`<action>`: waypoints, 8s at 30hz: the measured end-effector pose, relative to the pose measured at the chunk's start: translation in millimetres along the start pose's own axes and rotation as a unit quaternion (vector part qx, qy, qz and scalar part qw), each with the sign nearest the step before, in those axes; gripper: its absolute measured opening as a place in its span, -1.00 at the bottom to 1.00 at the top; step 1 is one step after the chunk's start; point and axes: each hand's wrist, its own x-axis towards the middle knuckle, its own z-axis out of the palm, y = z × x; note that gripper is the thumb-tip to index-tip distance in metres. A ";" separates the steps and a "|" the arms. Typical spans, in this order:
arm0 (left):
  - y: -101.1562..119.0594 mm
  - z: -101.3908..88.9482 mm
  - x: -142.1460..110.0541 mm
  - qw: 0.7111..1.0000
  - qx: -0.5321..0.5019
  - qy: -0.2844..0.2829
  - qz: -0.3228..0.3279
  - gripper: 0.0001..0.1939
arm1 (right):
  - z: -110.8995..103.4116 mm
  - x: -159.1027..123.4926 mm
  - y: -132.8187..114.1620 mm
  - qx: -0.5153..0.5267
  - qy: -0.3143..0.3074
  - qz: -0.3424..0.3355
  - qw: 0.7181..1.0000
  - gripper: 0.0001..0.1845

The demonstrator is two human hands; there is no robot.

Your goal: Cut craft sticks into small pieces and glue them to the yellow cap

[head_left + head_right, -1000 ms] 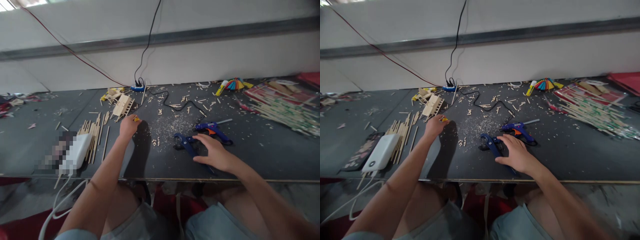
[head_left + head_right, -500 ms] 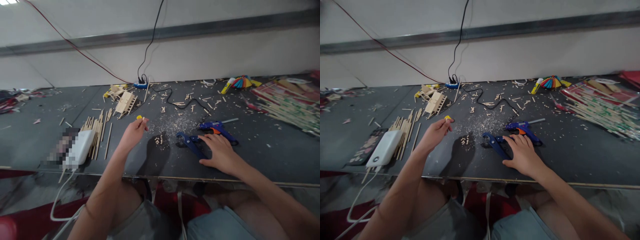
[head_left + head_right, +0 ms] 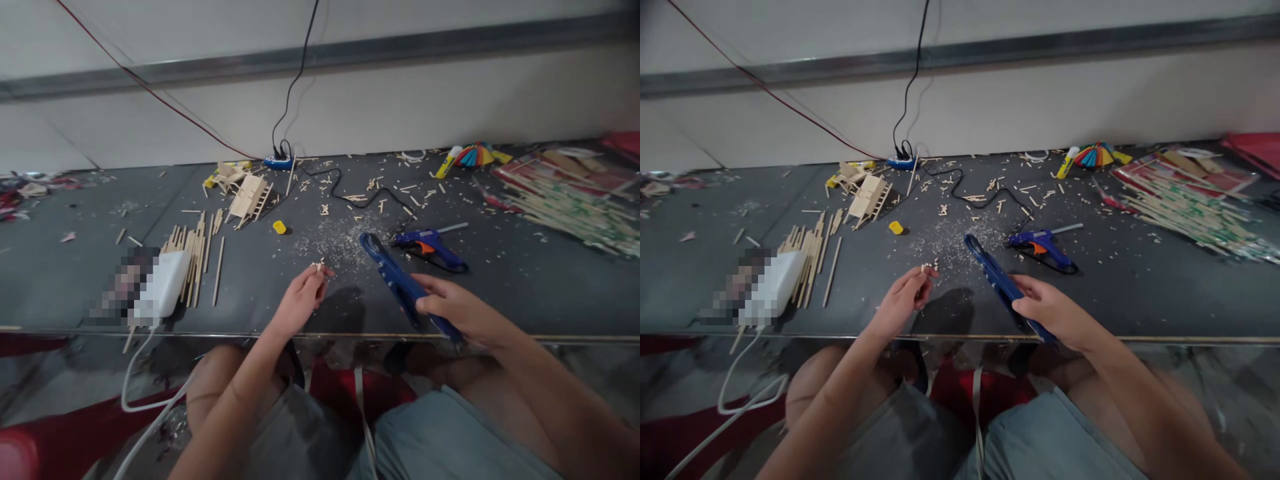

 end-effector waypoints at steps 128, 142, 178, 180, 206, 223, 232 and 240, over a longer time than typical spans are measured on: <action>-6.5 25.7 -7.7 0.965 0.205 0.028 0.159 -0.73 | 45.9 18.2 0.1 -0.338 0.143 -0.206 0.907 -0.57; -15.1 36.1 -10.1 0.981 0.135 0.023 0.139 -0.71 | 49.2 18.7 1.8 -0.327 0.138 -0.200 0.913 -0.58; -16.5 44.3 7.9 0.979 0.135 0.113 0.098 -0.68 | 38.1 39.0 -23.5 -0.507 0.083 -0.136 0.847 -0.41; -17.6 44.1 8.5 0.980 0.128 0.112 0.098 -0.68 | 38.3 40.0 -23.9 -0.511 0.083 -0.140 0.844 -0.42; -13.5 35.0 11.4 0.997 -0.011 0.031 0.069 -0.67 | 27.0 55.7 -41.8 -0.463 0.129 -0.122 0.868 -0.38; -14.2 17.9 -1.1 0.987 0.081 0.064 0.126 -0.76 | 41.8 21.0 -33.9 -0.509 0.121 -0.180 0.833 -0.46; -10.7 13.5 -4.7 0.974 0.155 0.074 0.149 -0.74 | 48.4 22.4 -38.7 -0.503 0.112 -0.179 0.838 -0.49; -8.7 12.0 -5.9 0.964 0.185 0.092 0.167 -0.76 | 54.1 25.0 -43.0 -0.491 0.099 -0.171 0.849 -0.53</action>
